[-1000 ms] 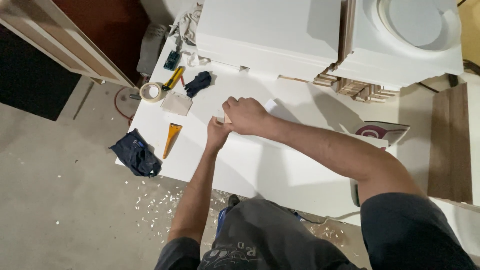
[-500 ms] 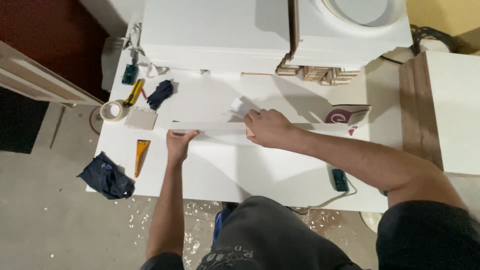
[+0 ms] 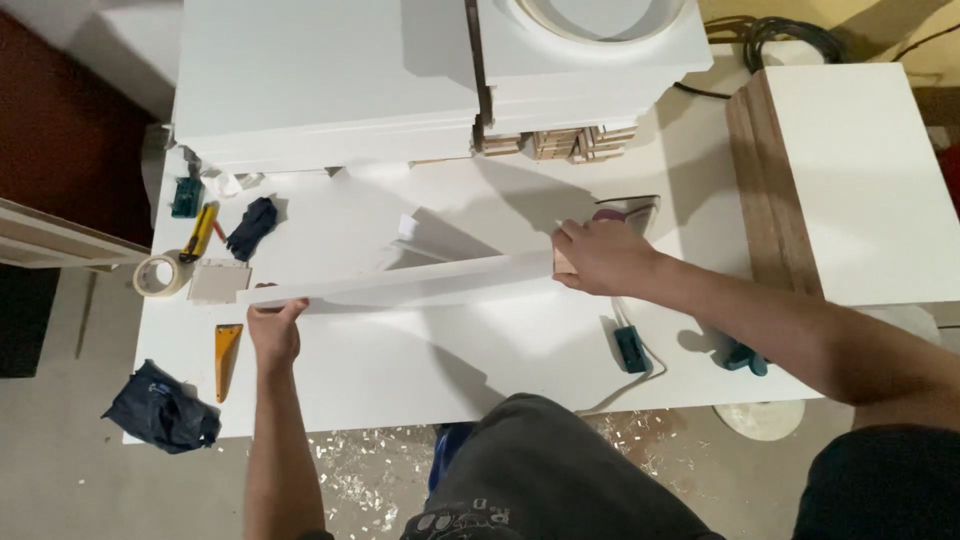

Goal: The person irons a long strip of paper on a white workbench using a household iron. They then use a blue clamp to secure the paper and a sanding block to smooth the edge of a white board.

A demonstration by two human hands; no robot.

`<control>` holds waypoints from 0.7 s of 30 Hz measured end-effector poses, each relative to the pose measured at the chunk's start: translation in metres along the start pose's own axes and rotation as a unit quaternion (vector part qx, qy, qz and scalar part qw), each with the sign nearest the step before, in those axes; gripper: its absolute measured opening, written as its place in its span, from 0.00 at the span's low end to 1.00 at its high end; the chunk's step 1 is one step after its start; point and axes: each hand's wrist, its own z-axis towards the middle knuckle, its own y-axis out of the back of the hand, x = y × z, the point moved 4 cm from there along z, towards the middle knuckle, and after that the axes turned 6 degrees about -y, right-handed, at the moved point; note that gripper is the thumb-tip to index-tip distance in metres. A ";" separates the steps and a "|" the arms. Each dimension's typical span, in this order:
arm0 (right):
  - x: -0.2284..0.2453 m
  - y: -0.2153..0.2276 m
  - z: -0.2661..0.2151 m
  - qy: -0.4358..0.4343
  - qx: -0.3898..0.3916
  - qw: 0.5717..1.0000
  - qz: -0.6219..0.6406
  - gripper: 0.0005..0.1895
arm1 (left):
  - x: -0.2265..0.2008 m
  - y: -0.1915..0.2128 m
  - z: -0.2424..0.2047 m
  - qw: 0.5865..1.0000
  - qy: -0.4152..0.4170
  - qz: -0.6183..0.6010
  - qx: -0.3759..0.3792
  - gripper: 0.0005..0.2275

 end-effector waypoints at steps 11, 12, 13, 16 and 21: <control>-0.068 0.009 -0.045 -0.066 0.129 0.989 -0.020 0.33 | 0.030 0.038 0.008 0.999 -0.027 0.030 -0.012 0.27; -0.064 0.014 -0.042 -0.056 0.139 0.989 -0.002 0.35 | 0.030 0.039 0.004 0.999 -0.029 0.029 -0.012 0.27; -0.060 0.018 -0.038 -0.046 0.149 0.988 0.016 0.38 | 0.031 0.041 0.001 0.999 -0.031 0.028 -0.013 0.26; -0.054 -0.004 -0.019 0.014 0.119 0.992 -0.042 0.38 | 0.060 0.054 0.002 0.999 -0.029 0.023 -0.021 0.28; -0.029 -0.001 0.008 0.052 0.106 0.993 0.012 0.33 | 0.036 0.028 -0.001 0.999 -0.021 0.015 -0.030 0.30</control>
